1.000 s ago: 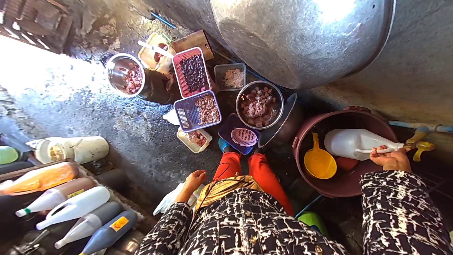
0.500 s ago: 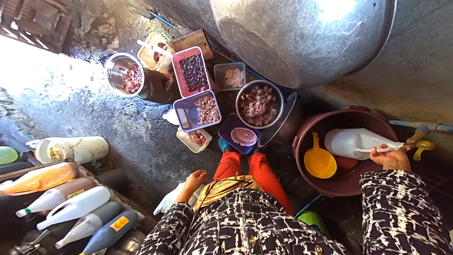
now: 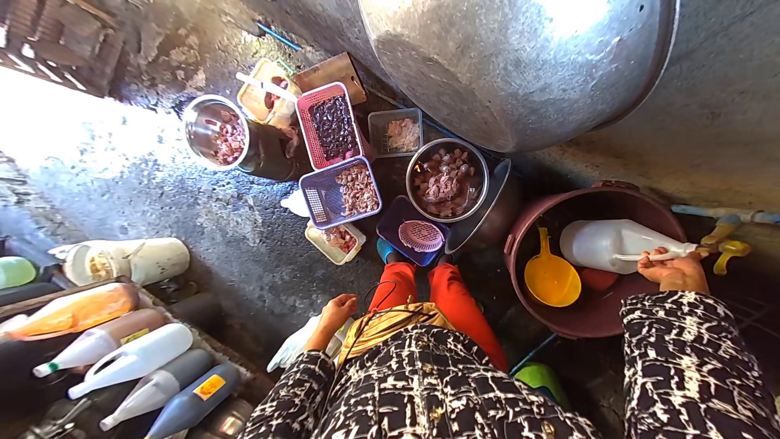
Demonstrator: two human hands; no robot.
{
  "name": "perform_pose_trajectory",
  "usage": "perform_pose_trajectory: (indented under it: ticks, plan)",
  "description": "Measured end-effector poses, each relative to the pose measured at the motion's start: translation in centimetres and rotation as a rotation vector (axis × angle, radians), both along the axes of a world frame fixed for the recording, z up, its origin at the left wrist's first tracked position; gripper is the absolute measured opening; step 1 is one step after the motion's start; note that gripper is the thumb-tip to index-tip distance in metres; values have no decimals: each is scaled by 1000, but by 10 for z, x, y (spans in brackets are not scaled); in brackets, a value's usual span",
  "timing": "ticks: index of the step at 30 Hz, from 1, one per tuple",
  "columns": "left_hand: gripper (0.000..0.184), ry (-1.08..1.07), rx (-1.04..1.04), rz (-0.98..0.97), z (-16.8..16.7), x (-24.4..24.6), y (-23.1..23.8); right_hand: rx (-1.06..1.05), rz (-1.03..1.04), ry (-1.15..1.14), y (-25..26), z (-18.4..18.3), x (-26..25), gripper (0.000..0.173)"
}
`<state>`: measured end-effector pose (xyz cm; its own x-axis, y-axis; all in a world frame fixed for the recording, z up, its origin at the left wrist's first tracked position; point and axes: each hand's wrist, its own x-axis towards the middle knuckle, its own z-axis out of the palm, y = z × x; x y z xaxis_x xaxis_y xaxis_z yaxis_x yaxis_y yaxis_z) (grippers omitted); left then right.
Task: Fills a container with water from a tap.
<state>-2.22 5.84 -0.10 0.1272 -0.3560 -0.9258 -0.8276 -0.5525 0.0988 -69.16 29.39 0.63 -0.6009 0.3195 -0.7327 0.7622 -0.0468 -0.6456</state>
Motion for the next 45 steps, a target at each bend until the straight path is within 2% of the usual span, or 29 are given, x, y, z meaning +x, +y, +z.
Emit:
perform_pose_trajectory:
  ticks: [15,45]
  plan:
    - [36,14,-8,-16,-3,1,3,-15,43,-1,-2,8,5,41]
    - [36,13,0,-26,-3,3,-2,-48,-10,56,-7,-4,4,44]
